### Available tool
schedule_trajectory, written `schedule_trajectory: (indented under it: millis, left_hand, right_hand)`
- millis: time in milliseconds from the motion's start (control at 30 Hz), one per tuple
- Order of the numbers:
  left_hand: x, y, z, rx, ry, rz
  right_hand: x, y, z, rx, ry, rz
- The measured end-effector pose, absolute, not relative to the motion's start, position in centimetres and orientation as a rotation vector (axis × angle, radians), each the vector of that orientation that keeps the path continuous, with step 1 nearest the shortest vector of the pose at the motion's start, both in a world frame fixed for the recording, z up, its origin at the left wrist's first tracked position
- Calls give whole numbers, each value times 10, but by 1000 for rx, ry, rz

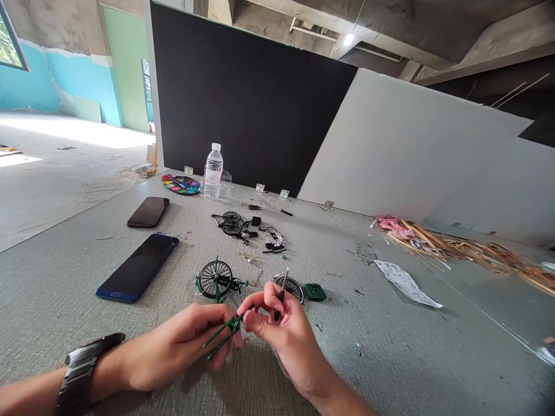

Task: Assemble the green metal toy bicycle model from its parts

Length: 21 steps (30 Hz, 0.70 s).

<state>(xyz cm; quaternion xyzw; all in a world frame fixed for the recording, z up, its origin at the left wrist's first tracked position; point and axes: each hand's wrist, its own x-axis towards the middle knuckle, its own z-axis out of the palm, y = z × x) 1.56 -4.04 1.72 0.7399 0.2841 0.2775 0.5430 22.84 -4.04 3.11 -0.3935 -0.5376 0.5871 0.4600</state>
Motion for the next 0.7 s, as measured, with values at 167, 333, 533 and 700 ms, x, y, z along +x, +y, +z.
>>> schedule_trajectory:
  millis: [167,333,533,700]
  left_hand:
    - [12,-44,15,2070,685,876]
    - [15,-41,17,2252,763,910]
    - [13,-32,12,2676,781,1106]
    - [7,-28,13,2895,778,1187]
  right_hand:
    - [227,-40,31,-921,-1296,1495]
    - [230,-44,35,-981,-1420,1397]
    - [245,-49,44,-1114,-1953,867]
    - [247,-47,46,-1093,-2227,718]
